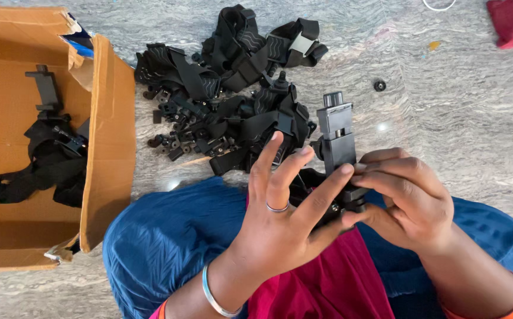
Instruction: The person sits on the floor and assembles black plastic buckles by hand. They pick up buckle components, align them, and press them together to form complete units. A cardboard box and a pile of parts are visible nearby.
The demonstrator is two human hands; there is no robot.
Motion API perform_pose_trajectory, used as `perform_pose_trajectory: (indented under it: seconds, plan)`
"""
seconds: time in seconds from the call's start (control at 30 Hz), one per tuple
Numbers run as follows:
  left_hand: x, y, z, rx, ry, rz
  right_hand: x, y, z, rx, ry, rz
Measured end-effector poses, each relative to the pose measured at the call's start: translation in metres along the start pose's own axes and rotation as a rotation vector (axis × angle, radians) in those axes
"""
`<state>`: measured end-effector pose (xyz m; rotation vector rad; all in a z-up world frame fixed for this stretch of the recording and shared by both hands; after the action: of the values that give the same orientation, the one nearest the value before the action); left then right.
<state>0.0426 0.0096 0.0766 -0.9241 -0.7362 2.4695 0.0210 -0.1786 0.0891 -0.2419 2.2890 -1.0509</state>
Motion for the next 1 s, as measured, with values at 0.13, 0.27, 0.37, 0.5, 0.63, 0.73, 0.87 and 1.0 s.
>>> perform_pose_trajectory:
  seconds: [0.13, 0.27, 0.37, 0.5, 0.63, 0.73, 0.87, 1.0]
  plan:
    - [-0.004, -0.003, 0.005, 0.004, 0.014, 0.017, -0.002, 0.003, -0.004, -0.052, 0.023, 0.017]
    - [-0.004, -0.008, 0.011, 0.032, 0.054, -0.095, 0.000, 0.003, -0.008, -0.085, 0.075, 0.024]
    - [-0.008, -0.009, 0.014, 0.022, 0.088, -0.155, 0.000, 0.006, -0.010, -0.091, 0.083, 0.012]
    - [-0.010, -0.008, 0.009, 0.029, 0.074, -0.156, -0.001, 0.007, -0.013, -0.056, 0.099, 0.006]
    - [-0.004, -0.004, 0.008, 0.193, 0.030, -0.164, 0.000, 0.006, -0.016, -0.019, 0.113, 0.008]
    - [0.000, 0.000, 0.007, 0.330, -0.005, -0.186, 0.001, 0.006, -0.018, 0.008, 0.118, -0.004]
    - [-0.001, -0.002, 0.009, 0.359, 0.005, -0.160, 0.002, 0.005, -0.024, 0.060, 0.081, 0.016]
    - [-0.003, -0.007, 0.010, 0.415, -0.073, -0.088, 0.004, 0.003, -0.030, 0.110, 0.037, 0.001]
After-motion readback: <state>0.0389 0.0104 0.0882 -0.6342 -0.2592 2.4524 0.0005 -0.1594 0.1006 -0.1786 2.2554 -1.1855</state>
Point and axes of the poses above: each hand's wrist, its own x-axis away from the middle knuckle, its own y-axis out of the palm, z = x × y, the point moved 5 cm from there along -x, towards the middle knuckle, and after that the axes turned 9 degrees about -z, right-handed, at the moved point
